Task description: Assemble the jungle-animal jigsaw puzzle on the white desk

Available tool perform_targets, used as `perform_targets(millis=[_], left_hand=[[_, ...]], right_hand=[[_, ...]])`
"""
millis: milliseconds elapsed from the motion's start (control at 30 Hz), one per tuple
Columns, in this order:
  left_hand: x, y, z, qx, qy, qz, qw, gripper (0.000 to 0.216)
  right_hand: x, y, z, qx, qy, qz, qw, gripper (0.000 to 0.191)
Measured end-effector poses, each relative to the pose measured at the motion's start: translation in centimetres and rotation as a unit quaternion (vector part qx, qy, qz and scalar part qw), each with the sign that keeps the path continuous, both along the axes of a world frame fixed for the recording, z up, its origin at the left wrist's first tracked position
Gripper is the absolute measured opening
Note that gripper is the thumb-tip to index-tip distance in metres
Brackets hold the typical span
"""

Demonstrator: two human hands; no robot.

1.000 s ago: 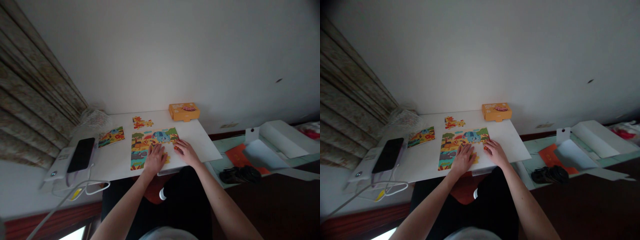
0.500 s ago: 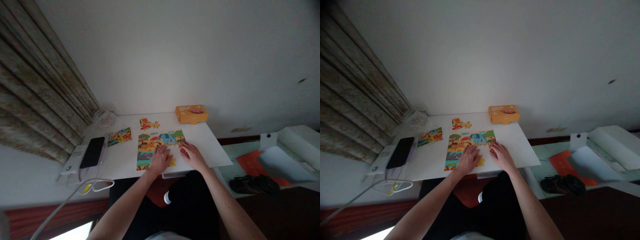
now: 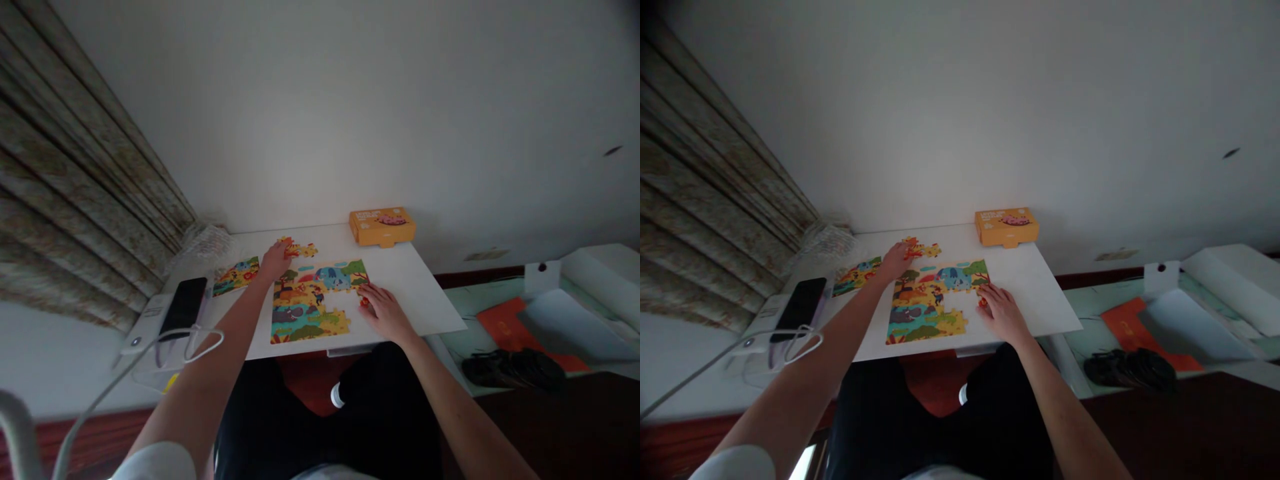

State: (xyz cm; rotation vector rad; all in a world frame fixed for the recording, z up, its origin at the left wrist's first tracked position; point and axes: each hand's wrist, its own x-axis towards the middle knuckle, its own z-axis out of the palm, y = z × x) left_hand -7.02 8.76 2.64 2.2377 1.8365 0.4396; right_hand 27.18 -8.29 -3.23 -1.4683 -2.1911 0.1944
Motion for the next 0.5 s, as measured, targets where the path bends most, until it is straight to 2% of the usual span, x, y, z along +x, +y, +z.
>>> perform_targets(millis=[200, 333, 500], left_hand=[[-1.6, 3.1, -0.4, -0.077, 0.031, 0.006, 0.997, 0.061], [-2.0, 4.0, -0.5, -0.105, 0.030, 0.001, 0.994, 0.053], [-2.3, 4.2, -0.5, -0.102, -0.003, 0.005, 0.995, 0.048]], right_hand=[[-0.1, 0.0, 0.3, -0.001, 0.010, -0.004, 1.000, 0.041], [-0.2, 0.0, 0.6, -0.003, 0.010, -0.003, 1.000, 0.040], [-0.2, 0.1, 0.6, -0.002, 0.020, -0.003, 1.000, 0.040]])
